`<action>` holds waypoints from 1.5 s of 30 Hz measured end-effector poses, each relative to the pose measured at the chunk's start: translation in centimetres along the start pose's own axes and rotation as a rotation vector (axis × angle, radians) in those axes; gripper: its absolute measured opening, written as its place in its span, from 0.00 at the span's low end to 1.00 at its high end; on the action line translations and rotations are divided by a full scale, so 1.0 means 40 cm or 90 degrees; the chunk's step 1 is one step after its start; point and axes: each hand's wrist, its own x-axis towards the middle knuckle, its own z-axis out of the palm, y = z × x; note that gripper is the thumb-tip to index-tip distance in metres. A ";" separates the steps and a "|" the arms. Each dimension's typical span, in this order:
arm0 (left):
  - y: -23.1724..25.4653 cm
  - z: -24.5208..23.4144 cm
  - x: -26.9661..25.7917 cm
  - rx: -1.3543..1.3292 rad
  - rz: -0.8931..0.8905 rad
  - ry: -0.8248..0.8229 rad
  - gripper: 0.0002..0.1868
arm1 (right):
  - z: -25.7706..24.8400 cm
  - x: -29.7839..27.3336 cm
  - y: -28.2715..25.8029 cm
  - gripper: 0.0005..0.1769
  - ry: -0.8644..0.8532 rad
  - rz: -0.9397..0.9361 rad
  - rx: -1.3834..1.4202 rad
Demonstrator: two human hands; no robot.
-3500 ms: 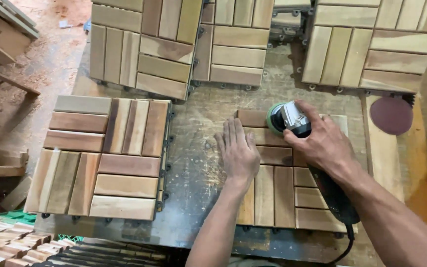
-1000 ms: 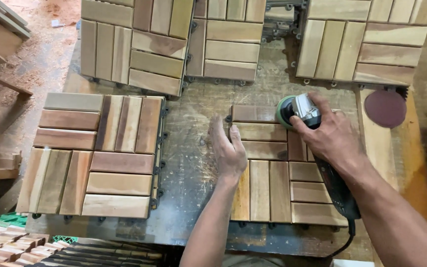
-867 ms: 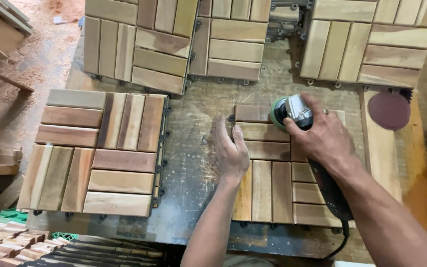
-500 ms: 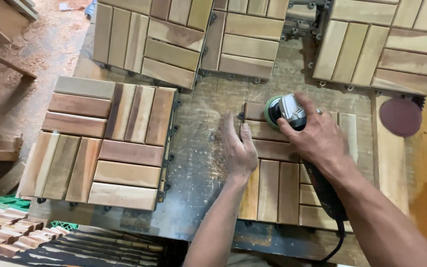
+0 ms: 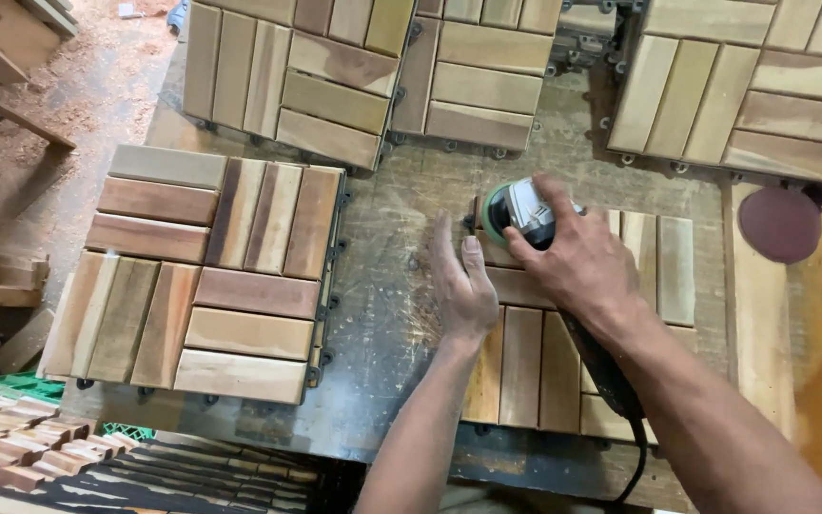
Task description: The person uses a handheld orbital sander to smooth the surface of a wooden block composed of smaller rectangular pieces arranged in a pattern. The person moves the sander across the block's surface while holding it steady with the other hand.
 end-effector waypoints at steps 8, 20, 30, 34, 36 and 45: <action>0.001 -0.007 0.001 -0.012 -0.016 -0.015 0.32 | -0.011 0.013 0.007 0.41 -0.003 -0.001 0.003; 0.012 -0.008 0.005 -0.015 0.016 -0.016 0.32 | -0.029 0.017 0.077 0.43 0.020 0.032 0.003; 0.009 -0.001 0.004 -0.007 0.037 -0.009 0.29 | -0.047 0.025 0.154 0.41 0.062 0.047 0.010; 0.013 -0.005 0.006 -0.007 0.039 -0.014 0.30 | -0.061 0.013 0.181 0.41 0.097 0.059 0.015; -0.005 0.005 0.003 -0.006 0.039 -0.006 0.28 | -0.075 0.008 0.195 0.41 0.088 0.083 0.017; 0.000 0.000 0.005 -0.006 0.032 -0.010 0.29 | -0.066 -0.013 0.171 0.42 0.081 0.112 0.024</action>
